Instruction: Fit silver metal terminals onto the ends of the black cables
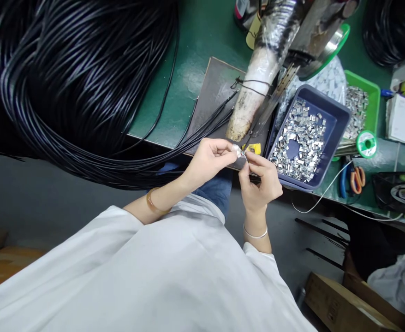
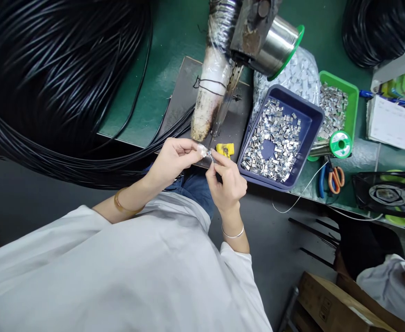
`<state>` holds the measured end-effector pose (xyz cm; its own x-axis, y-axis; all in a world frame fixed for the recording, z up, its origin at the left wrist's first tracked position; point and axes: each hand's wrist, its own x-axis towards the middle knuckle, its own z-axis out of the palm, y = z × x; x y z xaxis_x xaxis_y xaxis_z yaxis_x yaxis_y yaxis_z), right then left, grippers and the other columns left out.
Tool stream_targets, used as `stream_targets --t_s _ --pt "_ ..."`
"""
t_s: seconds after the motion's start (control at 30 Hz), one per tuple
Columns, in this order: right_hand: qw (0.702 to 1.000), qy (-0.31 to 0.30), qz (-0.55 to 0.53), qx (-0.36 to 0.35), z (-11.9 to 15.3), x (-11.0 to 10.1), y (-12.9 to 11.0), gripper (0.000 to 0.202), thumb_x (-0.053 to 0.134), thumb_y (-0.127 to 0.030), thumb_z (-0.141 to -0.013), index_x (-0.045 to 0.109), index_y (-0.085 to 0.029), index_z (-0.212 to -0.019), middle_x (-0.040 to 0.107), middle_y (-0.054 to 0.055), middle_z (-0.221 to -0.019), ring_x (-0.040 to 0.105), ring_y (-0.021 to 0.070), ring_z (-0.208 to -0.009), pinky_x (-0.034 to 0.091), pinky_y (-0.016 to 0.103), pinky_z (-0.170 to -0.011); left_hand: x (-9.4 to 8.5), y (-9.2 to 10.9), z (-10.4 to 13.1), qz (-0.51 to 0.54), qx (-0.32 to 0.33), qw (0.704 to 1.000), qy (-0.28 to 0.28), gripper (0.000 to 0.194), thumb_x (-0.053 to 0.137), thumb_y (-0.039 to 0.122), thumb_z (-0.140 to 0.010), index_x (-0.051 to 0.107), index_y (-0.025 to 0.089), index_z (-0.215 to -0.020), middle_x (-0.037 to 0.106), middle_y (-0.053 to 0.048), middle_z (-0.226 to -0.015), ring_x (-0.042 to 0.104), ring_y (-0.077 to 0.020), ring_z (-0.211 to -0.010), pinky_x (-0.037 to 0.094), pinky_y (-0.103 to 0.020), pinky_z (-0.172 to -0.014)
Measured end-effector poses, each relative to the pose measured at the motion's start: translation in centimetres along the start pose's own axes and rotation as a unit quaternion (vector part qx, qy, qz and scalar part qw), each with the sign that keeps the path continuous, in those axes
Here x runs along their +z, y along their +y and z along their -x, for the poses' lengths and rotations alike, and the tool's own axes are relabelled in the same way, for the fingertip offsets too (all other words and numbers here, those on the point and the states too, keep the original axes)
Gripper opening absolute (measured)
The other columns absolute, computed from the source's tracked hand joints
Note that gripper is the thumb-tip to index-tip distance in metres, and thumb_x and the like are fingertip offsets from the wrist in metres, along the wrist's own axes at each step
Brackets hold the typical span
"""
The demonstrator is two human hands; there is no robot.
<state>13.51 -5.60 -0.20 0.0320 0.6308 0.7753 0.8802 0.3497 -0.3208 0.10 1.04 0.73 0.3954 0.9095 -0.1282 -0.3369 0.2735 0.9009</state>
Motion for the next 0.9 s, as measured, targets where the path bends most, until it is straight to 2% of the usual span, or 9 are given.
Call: stream_targets --t_s 0.3,0.47,0.7,0.9 --pt "1.0 0.001 0.018 -0.015 -0.36 0.3 0.21 0.017 0.068 -0.009 -0.083 0.058 -0.022 -0.09 0.078 0.003 -0.1 0.076 0.0136 -0.088 0.062 0.024 -0.078 0.25 -0.13 -0.16 -0.009 0.031 0.999 0.017 0.002 0.072 0.013 -0.069 0.073 0.012 -0.068 0.071 0.001 -0.065 0.062 -0.0068 -0.061 0.05 -0.018 -0.064" --pt "0.999 0.0 0.03 -0.037 -0.82 0.2 0.0 0.018 0.07 -0.007 -0.081 0.06 -0.021 -0.089 0.078 0.004 -0.1 0.076 0.0128 -0.087 0.062 0.022 -0.077 0.31 0.28 0.02 -0.015 0.045 0.999 0.006 0.006 0.07 0.015 -0.072 0.074 0.013 -0.068 0.072 0.0 -0.066 0.064 -0.0088 -0.064 0.053 -0.02 -0.067" --pt "0.996 -0.007 0.065 -0.068 -0.42 -0.19 0.07 0.019 0.071 -0.01 -0.081 0.056 -0.022 -0.085 0.079 0.002 -0.098 0.076 0.0118 -0.081 0.059 0.018 -0.068 -0.02 0.1 0.18 -0.066 0.035 0.997 0.004 0.009 0.067 0.015 -0.072 0.073 0.013 -0.066 0.066 0.002 -0.06 0.056 -0.007 -0.058 0.045 -0.019 -0.058" --pt "1.0 -0.014 -0.002 0.006 -0.41 -0.31 -0.01 0.016 0.068 -0.009 -0.084 0.058 -0.02 -0.088 0.077 0.004 -0.102 0.074 0.0108 -0.088 0.058 0.018 -0.067 -0.05 0.28 0.2 -0.084 0.032 0.996 -0.002 0.01 0.068 0.017 -0.072 0.072 0.013 -0.065 0.065 0.001 -0.062 0.054 -0.0079 -0.059 0.044 -0.02 -0.058"
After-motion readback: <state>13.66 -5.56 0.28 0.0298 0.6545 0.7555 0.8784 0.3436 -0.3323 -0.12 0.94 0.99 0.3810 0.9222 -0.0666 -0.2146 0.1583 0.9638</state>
